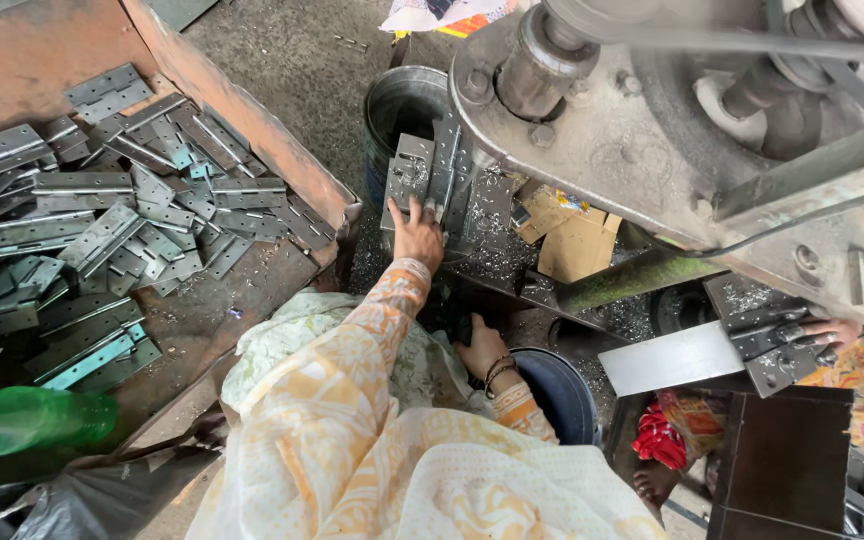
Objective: The person repeatedly picks up metal hinge parts from a wooden bin, places them into a press machine, and operates the press with a foot pedal. After each press, the person removes the part and returns it to the bin. The cycle continues throughout the clip.
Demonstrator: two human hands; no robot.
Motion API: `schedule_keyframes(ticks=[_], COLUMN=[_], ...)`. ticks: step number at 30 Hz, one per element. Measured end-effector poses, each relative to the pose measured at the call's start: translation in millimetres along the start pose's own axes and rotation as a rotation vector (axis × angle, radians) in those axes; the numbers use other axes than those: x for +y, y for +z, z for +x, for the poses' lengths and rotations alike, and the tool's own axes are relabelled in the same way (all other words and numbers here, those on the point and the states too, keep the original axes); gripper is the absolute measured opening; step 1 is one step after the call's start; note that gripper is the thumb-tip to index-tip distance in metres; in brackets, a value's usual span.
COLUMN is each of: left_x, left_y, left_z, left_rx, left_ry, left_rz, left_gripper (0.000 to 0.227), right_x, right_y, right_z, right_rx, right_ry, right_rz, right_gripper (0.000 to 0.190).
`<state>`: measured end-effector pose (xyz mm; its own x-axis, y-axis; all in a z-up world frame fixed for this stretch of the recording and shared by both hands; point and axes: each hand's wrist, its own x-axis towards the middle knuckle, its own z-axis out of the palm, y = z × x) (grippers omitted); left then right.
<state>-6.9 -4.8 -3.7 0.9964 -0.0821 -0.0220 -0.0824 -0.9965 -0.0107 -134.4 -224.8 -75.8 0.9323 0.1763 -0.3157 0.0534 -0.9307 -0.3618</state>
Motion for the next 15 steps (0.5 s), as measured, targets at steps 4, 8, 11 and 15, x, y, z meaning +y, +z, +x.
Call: schedule_keyframes(ticks=[4,8,11,15], left_x=[4.6,0.6,1.0,1.6], left_y=[-4.4,0.7,5.8,3.5], left_z=[9.7,9.3,1.8,-13.4], left_rx=[-0.078,0.050,0.107,0.006], left_ry=[0.014,0.008,-0.015,0.002], left_rz=[0.061,-0.001,-0.008,-0.055], left_gripper=[0.050,0.054,0.050,0.050], right_x=[3.4,9.4,10.1,14.1], right_y=[34.6,71.0,84.8,61.6], right_z=[-0.8,2.3,-6.8,3.1], right_rx=[0.052,0.042,0.054,0.085], right_ry=[0.093,0.140,0.128,0.119], right_rz=[0.052,0.111,0.098,0.141], right_gripper=[0.080,0.085,0.083,0.082])
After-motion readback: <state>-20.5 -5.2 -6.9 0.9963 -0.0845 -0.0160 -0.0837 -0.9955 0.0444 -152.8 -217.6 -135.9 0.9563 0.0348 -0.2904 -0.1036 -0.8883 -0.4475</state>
